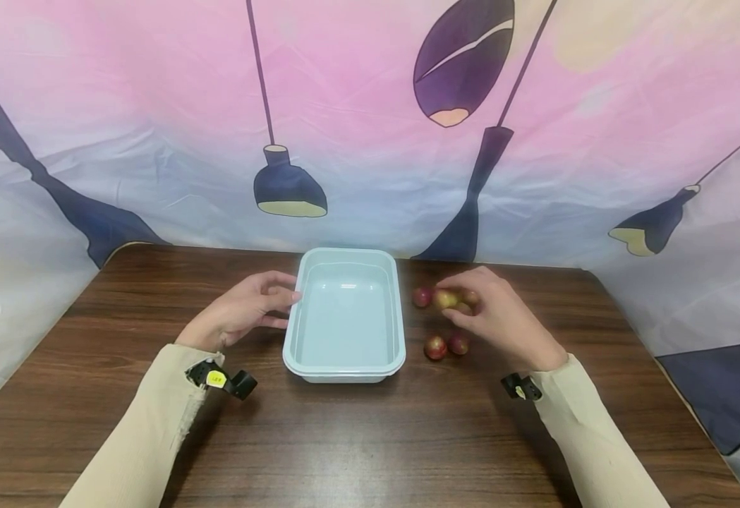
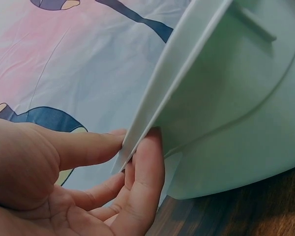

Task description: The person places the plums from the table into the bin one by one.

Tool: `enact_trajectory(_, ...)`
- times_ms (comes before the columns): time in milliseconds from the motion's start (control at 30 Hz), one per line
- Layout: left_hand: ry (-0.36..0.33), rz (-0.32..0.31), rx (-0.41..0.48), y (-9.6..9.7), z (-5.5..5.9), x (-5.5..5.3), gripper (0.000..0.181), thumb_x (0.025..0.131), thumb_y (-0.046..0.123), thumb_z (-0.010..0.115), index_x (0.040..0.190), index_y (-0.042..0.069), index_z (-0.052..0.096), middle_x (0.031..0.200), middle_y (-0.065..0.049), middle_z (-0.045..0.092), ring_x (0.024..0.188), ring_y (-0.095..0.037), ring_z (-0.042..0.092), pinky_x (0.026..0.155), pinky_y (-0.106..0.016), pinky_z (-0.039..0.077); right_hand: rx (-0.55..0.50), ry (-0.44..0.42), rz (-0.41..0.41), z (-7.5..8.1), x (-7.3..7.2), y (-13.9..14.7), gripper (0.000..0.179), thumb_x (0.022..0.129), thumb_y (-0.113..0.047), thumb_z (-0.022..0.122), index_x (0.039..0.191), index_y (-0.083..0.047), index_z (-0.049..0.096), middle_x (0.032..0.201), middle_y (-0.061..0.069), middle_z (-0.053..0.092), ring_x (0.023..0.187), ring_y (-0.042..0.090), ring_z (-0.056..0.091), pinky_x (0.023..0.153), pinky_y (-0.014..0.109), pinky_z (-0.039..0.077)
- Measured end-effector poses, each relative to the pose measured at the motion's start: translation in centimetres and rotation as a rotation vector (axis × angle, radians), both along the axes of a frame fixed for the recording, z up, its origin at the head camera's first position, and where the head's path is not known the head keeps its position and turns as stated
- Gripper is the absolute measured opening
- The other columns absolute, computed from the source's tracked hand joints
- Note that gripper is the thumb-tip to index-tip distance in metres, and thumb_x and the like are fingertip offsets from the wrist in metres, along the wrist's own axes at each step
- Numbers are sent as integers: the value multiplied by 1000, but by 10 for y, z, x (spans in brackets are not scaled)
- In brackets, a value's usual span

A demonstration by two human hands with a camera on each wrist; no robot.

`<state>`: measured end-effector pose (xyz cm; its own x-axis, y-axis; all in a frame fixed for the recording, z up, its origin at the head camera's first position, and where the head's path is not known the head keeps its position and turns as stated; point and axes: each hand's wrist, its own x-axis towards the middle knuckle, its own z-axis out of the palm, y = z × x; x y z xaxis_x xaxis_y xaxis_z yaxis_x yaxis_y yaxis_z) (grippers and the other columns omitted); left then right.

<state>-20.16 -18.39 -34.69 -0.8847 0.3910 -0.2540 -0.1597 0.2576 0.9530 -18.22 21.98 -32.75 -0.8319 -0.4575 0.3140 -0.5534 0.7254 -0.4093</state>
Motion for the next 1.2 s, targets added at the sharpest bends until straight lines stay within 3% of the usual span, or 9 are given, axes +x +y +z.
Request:
enact_trajectory(733,-14,-6,-26,3,0,3,55,104,18,59,148,-5,36,133,-29,59,105,-23,68,89,-39,64,-15,59,9,3,9,-1,36,87,-20,82,122,-18,72,113,-8,72,100,12,58,80,35,54)
enact_trajectory(933,-23,-15,-19,6,3,4,55,104,16,59,148,-6,36,133,-29,58,104,-23,68,90,-39,64,-15,66,31,4,11,-4,37,87,-20,82,123,-19,72,112,-9,71,104,15,59,85,34,52)
enact_trajectory(1200,-30,-22,-21,8,6,4,57,103,16,61,148,-7,34,131,-28,60,102,-22,67,90,-38,64,-19,69,55,7,13,-8,36,88,-21,81,123,-27,72,112,-16,71,102,8,55,86,29,48)
